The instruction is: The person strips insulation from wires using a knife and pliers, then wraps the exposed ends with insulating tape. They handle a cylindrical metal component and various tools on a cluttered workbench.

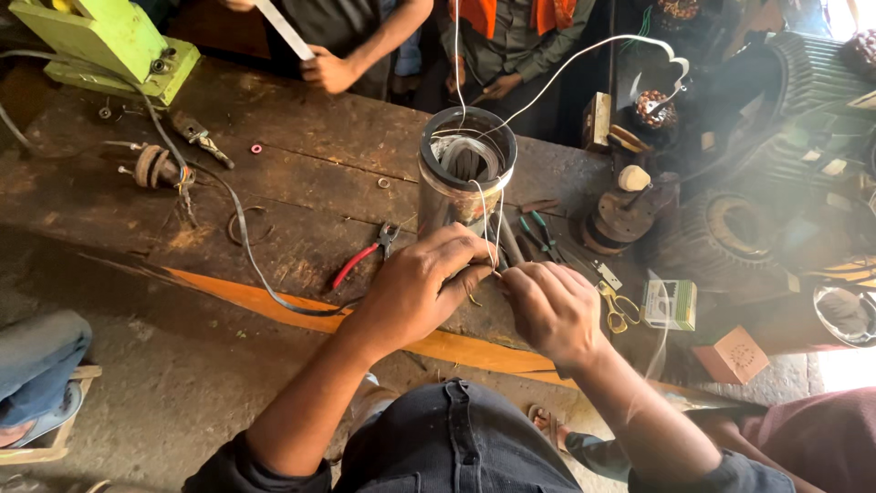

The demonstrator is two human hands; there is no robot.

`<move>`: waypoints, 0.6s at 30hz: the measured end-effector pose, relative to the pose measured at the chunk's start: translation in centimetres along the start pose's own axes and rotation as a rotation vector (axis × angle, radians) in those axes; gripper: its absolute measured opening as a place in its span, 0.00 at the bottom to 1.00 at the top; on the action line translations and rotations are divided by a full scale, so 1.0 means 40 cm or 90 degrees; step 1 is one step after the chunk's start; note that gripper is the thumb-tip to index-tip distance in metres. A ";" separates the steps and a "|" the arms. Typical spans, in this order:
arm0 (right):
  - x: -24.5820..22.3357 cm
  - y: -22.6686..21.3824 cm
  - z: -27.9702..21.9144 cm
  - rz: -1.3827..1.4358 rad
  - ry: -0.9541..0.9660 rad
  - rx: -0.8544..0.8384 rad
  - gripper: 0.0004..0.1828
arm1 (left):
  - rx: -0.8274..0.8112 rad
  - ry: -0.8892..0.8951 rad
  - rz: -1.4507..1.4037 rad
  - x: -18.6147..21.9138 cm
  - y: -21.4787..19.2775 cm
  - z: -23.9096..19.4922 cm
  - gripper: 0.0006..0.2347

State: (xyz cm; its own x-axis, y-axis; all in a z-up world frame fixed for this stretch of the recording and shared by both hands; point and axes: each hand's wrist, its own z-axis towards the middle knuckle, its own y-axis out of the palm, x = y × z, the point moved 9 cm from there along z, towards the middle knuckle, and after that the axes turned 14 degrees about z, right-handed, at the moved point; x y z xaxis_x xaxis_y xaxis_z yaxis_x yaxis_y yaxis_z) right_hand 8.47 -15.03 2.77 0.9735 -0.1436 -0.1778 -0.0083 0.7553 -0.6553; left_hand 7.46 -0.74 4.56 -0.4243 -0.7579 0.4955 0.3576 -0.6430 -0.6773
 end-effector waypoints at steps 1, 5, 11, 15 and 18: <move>0.064 0.015 -0.025 0.148 0.211 0.016 0.04 | 0.000 0.002 0.001 -0.001 0.001 0.001 0.07; 0.154 0.111 -0.155 0.639 0.663 0.049 0.08 | 0.016 0.005 -0.015 -0.005 -0.004 0.004 0.06; 0.119 0.043 -0.087 0.410 0.472 0.054 0.08 | -0.008 -0.020 -0.029 -0.007 -0.005 0.002 0.06; 0.037 -0.003 -0.006 0.036 0.170 0.016 0.10 | 0.012 0.005 -0.045 0.002 -0.011 0.003 0.07; 0.002 0.002 -0.009 -0.034 0.005 -0.014 0.09 | 0.002 0.001 0.007 -0.002 -0.005 0.004 0.06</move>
State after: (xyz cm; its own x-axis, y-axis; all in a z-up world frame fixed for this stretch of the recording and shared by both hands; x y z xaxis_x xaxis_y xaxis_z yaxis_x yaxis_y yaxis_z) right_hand 8.47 -15.22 2.44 0.9710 -0.1884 -0.1471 0.0391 0.7323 -0.6798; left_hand 7.56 -0.58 4.75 -0.4214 -0.7652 0.4867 0.3649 -0.6344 -0.6815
